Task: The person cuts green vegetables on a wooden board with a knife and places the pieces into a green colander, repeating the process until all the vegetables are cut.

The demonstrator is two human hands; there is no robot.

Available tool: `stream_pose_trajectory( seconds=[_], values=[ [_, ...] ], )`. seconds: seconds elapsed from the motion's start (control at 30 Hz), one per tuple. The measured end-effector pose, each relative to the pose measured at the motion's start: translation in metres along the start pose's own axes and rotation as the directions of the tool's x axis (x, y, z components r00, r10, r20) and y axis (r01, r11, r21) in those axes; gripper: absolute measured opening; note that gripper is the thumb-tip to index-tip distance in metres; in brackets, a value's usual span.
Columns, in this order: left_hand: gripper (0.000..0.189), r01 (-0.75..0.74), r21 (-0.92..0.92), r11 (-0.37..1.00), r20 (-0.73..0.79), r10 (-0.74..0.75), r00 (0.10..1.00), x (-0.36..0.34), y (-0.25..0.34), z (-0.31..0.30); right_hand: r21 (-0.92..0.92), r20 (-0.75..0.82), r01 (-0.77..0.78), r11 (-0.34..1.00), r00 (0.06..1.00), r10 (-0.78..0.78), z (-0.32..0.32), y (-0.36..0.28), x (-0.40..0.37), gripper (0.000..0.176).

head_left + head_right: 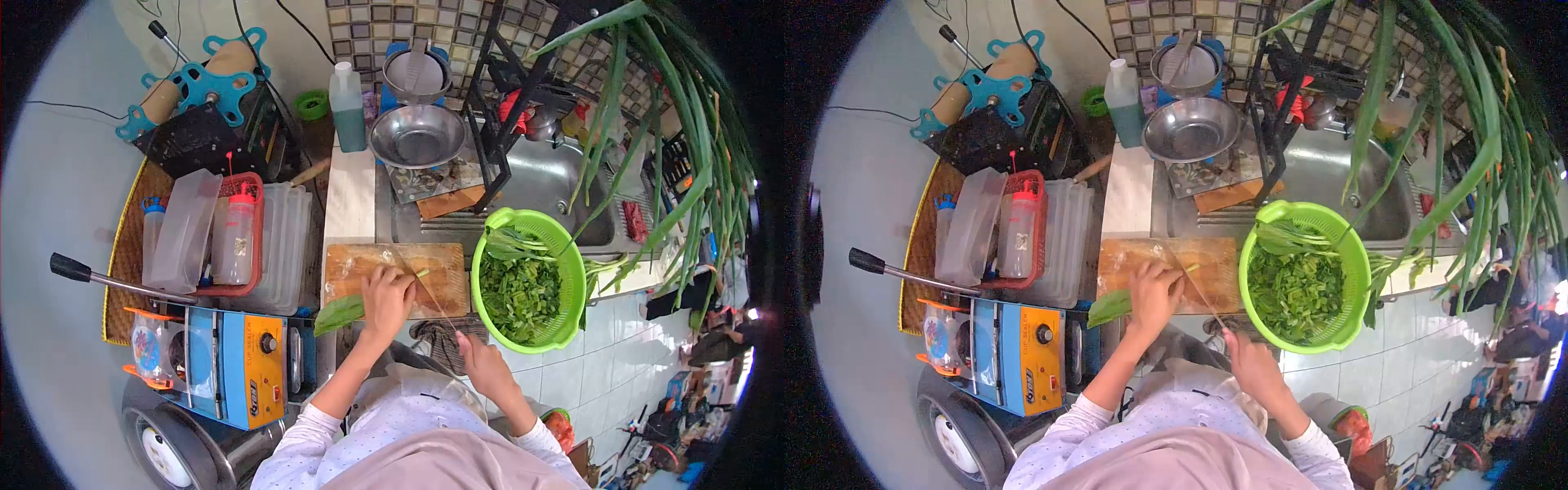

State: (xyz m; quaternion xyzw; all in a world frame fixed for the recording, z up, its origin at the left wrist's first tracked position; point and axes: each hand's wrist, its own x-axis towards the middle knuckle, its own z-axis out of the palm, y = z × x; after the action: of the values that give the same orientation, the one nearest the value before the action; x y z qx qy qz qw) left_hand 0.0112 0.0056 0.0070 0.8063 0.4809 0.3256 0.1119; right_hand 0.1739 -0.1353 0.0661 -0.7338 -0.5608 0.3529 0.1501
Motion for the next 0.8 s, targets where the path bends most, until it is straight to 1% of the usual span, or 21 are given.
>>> stream_pose_trajectory(
  seconds=[0.03, 0.1, 0.13, 0.17, 0.2, 0.23, 0.3, 0.43, 0.5, 0.57, 0.6, 0.67, 0.73, 0.8],
  values=[
    [0.009, 0.017, 0.03, 0.999, -0.008, -0.016, 1.0, -0.001, 0.002, -0.002, 0.005, -0.005, -0.002, 1.0, 1.0, 0.002, 0.0, 0.002, 0.0, 0.04],
    [0.009, 0.03, 0.063, 0.998, -0.019, -0.029, 0.999, -0.004, 0.003, -0.007, 0.117, -0.019, 0.014, 0.993, 1.0, -0.012, -0.001, 0.005, 0.001, 0.041],
    [0.01, 0.059, 0.055, 0.997, 0.015, -0.06, 0.998, -0.004, 0.003, -0.01, 0.12, -0.02, 0.019, 0.993, 1.0, -0.017, -0.002, 0.004, -0.001, 0.041],
    [0.01, 0.089, 0.048, 0.995, 0.048, -0.092, 0.995, -0.005, 0.003, -0.012, 0.173, -0.044, 0.024, 0.985, 0.999, -0.016, -0.004, 0.002, -0.005, 0.041],
    [0.01, 0.091, 0.054, 0.994, 0.045, -0.093, 0.995, -0.006, 0.002, -0.012, 0.225, -0.065, 0.029, 0.974, 0.998, -0.015, -0.004, 0.001, -0.008, 0.041],
    [0.011, 0.081, 0.061, 0.995, 0.042, -0.083, 0.996, -0.006, 0.0, -0.012, 0.228, -0.064, 0.033, 0.973, 0.998, -0.019, -0.004, 0.001, -0.01, 0.041],
    [0.012, 0.066, 0.069, 0.995, 0.04, -0.069, 0.997, -0.007, -0.001, -0.012, 0.136, -0.033, -0.057, 0.989, 0.998, 0.062, -0.003, 0.002, -0.014, 0.041],
    [0.011, 0.07, 0.071, 0.995, 0.072, -0.075, 0.995, -0.007, 0.0, -0.013, 0.183, -0.048, -0.01, 0.983, 0.999, 0.019, -0.009, -0.005, -0.018, 0.041],
    [0.011, 0.078, 0.064, 0.995, 0.087, -0.084, 0.993, -0.004, 0.0, -0.011, 0.176, -0.054, -0.047, 0.983, 0.997, 0.057, -0.01, -0.005, -0.019, 0.048],
    [0.011, 0.061, 0.042, 0.997, 0.037, -0.063, 0.997, -0.002, -0.002, -0.003, 0.166, -0.057, -0.03, 0.986, 0.998, 0.04, -0.01, -0.005, -0.021, 0.047],
    [0.011, 0.062, 0.042, 0.997, 0.037, -0.064, 0.997, -0.001, -0.003, -0.001, 0.157, -0.061, -0.016, 0.988, 0.998, 0.026, -0.01, -0.005, -0.022, 0.046],
    [0.011, 0.028, 0.066, 0.997, -0.014, -0.027, 1.0, 0.0, -0.005, 0.001, 0.173, -0.054, -0.027, 0.985, 0.998, 0.037, -0.01, -0.006, -0.023, 0.046],
    [0.01, 0.031, 0.078, 0.996, -0.015, -0.03, 0.999, 0.001, 0.001, -0.007, 0.188, -0.044, -0.039, 0.981, 0.998, 0.048, -0.009, -0.007, -0.023, 0.045],
    [0.009, 0.038, 0.09, 0.995, -0.017, -0.037, 0.999, 0.0, 0.001, -0.01, 0.136, -0.033, -0.024, 0.99, 0.999, 0.029, -0.008, -0.005, -0.023, 0.044]
  ],
)
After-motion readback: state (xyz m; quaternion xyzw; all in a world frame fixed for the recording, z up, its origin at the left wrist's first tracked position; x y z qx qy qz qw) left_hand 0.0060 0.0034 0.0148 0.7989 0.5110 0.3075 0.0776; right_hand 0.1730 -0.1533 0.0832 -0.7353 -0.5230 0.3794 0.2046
